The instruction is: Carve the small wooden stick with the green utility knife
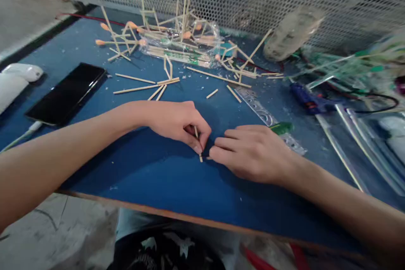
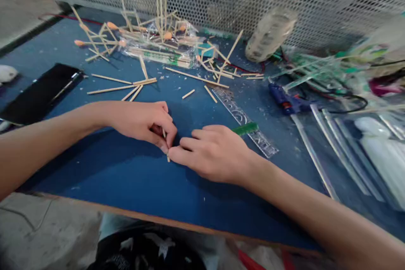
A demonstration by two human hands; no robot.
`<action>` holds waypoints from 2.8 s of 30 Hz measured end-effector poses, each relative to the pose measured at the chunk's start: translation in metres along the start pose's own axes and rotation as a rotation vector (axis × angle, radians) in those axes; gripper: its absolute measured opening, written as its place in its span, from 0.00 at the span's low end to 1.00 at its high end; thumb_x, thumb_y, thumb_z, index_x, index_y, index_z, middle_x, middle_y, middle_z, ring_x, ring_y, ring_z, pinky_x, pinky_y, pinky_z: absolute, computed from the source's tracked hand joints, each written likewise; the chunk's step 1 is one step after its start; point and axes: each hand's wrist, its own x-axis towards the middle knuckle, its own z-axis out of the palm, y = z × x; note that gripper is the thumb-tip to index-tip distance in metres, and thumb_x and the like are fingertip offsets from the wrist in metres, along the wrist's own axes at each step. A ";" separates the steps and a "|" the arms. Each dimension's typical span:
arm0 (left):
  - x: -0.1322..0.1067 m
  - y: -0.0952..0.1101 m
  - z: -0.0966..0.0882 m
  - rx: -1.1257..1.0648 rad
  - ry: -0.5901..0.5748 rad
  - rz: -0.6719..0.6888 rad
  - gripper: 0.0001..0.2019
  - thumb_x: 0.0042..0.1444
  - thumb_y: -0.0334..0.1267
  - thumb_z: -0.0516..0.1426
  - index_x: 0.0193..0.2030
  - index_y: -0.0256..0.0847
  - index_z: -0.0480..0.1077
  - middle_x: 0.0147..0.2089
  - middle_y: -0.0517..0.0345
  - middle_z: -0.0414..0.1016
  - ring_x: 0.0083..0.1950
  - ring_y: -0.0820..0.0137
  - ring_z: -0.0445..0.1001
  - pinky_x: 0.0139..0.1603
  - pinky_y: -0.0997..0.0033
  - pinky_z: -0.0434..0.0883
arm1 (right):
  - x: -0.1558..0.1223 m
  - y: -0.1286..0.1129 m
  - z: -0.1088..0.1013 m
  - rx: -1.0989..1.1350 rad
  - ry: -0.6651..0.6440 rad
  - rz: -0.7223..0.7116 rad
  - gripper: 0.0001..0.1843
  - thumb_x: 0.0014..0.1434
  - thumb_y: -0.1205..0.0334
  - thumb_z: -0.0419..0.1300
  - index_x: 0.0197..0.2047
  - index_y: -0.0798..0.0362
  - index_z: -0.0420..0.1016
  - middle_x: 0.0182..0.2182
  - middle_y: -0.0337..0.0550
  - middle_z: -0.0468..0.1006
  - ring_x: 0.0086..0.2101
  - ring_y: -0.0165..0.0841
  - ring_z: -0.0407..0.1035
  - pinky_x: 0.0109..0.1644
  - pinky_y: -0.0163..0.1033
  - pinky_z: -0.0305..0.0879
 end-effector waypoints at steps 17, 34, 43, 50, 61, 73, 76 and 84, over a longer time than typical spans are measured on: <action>0.003 -0.001 -0.002 -0.014 -0.012 0.007 0.08 0.79 0.43 0.76 0.44 0.56 0.95 0.34 0.66 0.91 0.35 0.70 0.84 0.59 0.70 0.80 | -0.003 -0.002 -0.007 0.105 -0.123 0.006 0.23 0.88 0.73 0.53 0.67 0.45 0.87 0.32 0.35 0.83 0.31 0.38 0.68 0.38 0.48 0.54; 0.001 0.006 -0.003 -0.033 -0.015 -0.034 0.08 0.80 0.44 0.75 0.44 0.56 0.95 0.42 0.65 0.97 0.42 0.69 0.90 0.58 0.70 0.78 | -0.008 0.004 -0.002 0.017 -0.030 0.008 0.22 0.91 0.72 0.52 0.50 0.45 0.84 0.31 0.34 0.81 0.31 0.37 0.68 0.39 0.46 0.59; 0.001 0.001 -0.002 -0.038 -0.021 -0.037 0.10 0.80 0.50 0.76 0.44 0.55 0.94 0.36 0.66 0.92 0.38 0.70 0.86 0.59 0.70 0.79 | -0.007 0.000 0.003 0.024 0.051 -0.016 0.22 0.93 0.70 0.54 0.49 0.44 0.86 0.34 0.34 0.86 0.32 0.37 0.68 0.37 0.45 0.62; 0.000 0.004 -0.002 -0.023 -0.019 -0.030 0.09 0.80 0.48 0.75 0.44 0.56 0.94 0.38 0.66 0.95 0.40 0.69 0.88 0.58 0.69 0.79 | -0.008 0.001 0.001 0.018 0.045 -0.005 0.19 0.91 0.72 0.57 0.48 0.47 0.84 0.33 0.34 0.82 0.32 0.36 0.67 0.38 0.45 0.61; 0.004 0.005 -0.003 0.001 0.005 -0.047 0.10 0.77 0.51 0.78 0.42 0.56 0.93 0.37 0.67 0.94 0.39 0.67 0.88 0.70 0.64 0.75 | 0.005 -0.013 -0.001 -0.015 0.060 0.008 0.21 0.92 0.72 0.53 0.53 0.47 0.87 0.32 0.35 0.82 0.31 0.37 0.67 0.39 0.46 0.58; 0.004 0.000 -0.003 -0.028 -0.032 -0.029 0.09 0.79 0.50 0.76 0.44 0.56 0.94 0.38 0.64 0.94 0.40 0.67 0.88 0.60 0.67 0.79 | 0.001 -0.015 -0.003 0.057 -0.064 0.078 0.21 0.85 0.75 0.55 0.60 0.44 0.88 0.32 0.33 0.85 0.30 0.37 0.71 0.38 0.47 0.58; 0.004 0.001 -0.003 -0.020 -0.032 -0.037 0.09 0.79 0.49 0.75 0.45 0.56 0.95 0.37 0.64 0.94 0.38 0.68 0.86 0.59 0.68 0.80 | 0.002 -0.018 -0.003 0.044 -0.064 0.083 0.20 0.86 0.74 0.56 0.59 0.44 0.87 0.31 0.33 0.84 0.30 0.37 0.71 0.38 0.47 0.58; 0.003 0.000 -0.003 -0.009 -0.033 -0.028 0.10 0.79 0.52 0.76 0.45 0.56 0.95 0.37 0.64 0.94 0.38 0.68 0.86 0.59 0.67 0.80 | 0.001 -0.019 -0.004 0.061 -0.100 0.086 0.20 0.83 0.74 0.58 0.62 0.44 0.87 0.32 0.34 0.85 0.30 0.37 0.71 0.38 0.48 0.55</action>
